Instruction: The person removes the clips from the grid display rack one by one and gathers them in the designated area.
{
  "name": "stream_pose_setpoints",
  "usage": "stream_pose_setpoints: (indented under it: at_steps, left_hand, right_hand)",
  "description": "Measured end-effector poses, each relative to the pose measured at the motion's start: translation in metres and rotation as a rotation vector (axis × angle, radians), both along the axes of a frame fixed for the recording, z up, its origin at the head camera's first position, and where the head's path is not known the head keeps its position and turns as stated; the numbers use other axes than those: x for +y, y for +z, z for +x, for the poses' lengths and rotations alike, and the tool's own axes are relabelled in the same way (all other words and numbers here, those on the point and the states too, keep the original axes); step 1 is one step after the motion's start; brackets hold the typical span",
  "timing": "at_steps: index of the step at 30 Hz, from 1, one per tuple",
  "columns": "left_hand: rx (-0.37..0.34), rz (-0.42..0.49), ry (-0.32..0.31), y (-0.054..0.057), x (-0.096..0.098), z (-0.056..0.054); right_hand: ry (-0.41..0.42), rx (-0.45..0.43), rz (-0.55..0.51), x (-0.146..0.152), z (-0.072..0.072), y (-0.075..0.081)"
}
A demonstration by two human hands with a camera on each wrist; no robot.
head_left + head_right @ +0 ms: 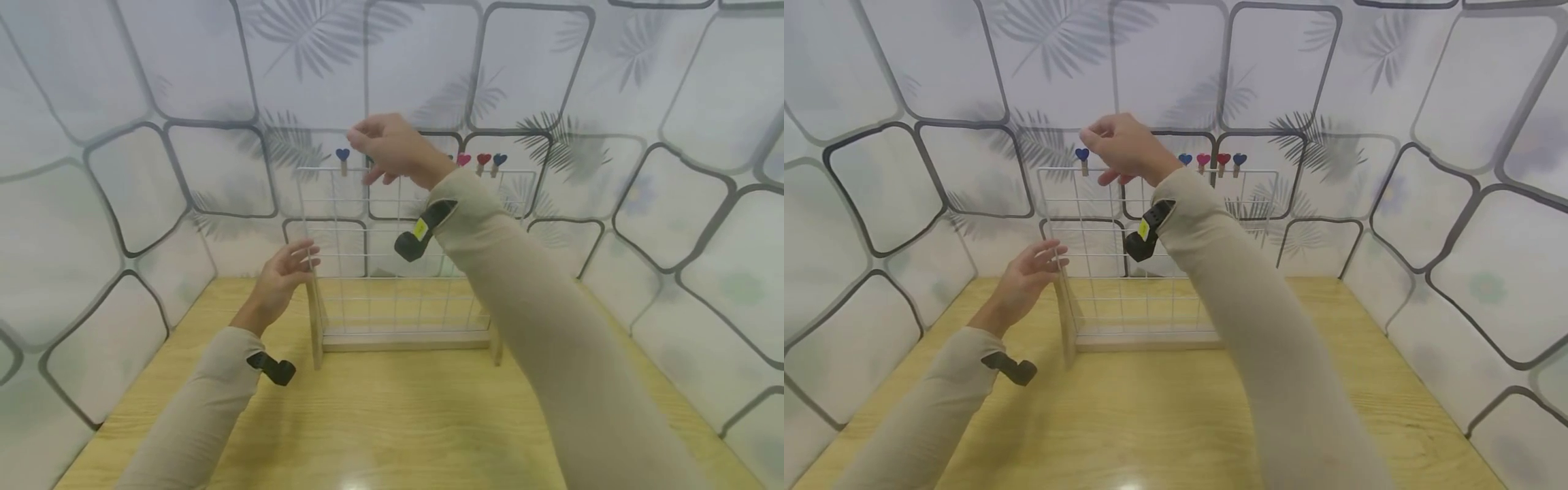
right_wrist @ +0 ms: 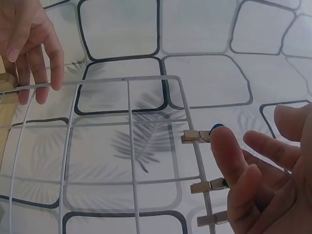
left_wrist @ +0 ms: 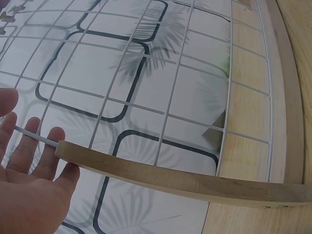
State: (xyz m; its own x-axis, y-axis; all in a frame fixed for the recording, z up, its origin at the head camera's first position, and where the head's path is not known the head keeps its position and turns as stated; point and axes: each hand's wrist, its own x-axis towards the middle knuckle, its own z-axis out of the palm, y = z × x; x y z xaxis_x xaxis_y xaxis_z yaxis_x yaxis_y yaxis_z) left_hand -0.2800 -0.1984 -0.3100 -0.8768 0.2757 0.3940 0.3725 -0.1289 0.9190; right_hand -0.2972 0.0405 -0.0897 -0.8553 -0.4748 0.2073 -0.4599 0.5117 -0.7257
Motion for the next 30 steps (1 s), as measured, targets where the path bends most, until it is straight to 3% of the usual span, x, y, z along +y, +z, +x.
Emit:
stream_pose_setpoints:
  at_steps: [10,15,23,26,30]
  left_hand:
    - [-0.009,-0.004,0.001,0.001,0.001,-0.002]
    - [-0.014,0.009,-0.002,-0.003,0.003,-0.003]
    - [-0.010,0.001,0.007,-0.005,0.002,-0.003]
    - [-0.007,-0.008,0.013,-0.004,0.000,-0.002]
    - [0.003,-0.009,0.010,-0.002,-0.003,-0.001]
  right_hand:
    - [-0.109,0.045,0.198,-0.026,-0.006,0.001]
    - [-0.138,0.081,0.234,-0.031,-0.007,-0.005]
    - [-0.209,0.206,0.116,-0.035,-0.006,-0.014]
    - [-0.206,0.187,0.040,-0.030,-0.005,-0.012]
    - [-0.142,0.151,-0.043,-0.017,0.001,-0.003]
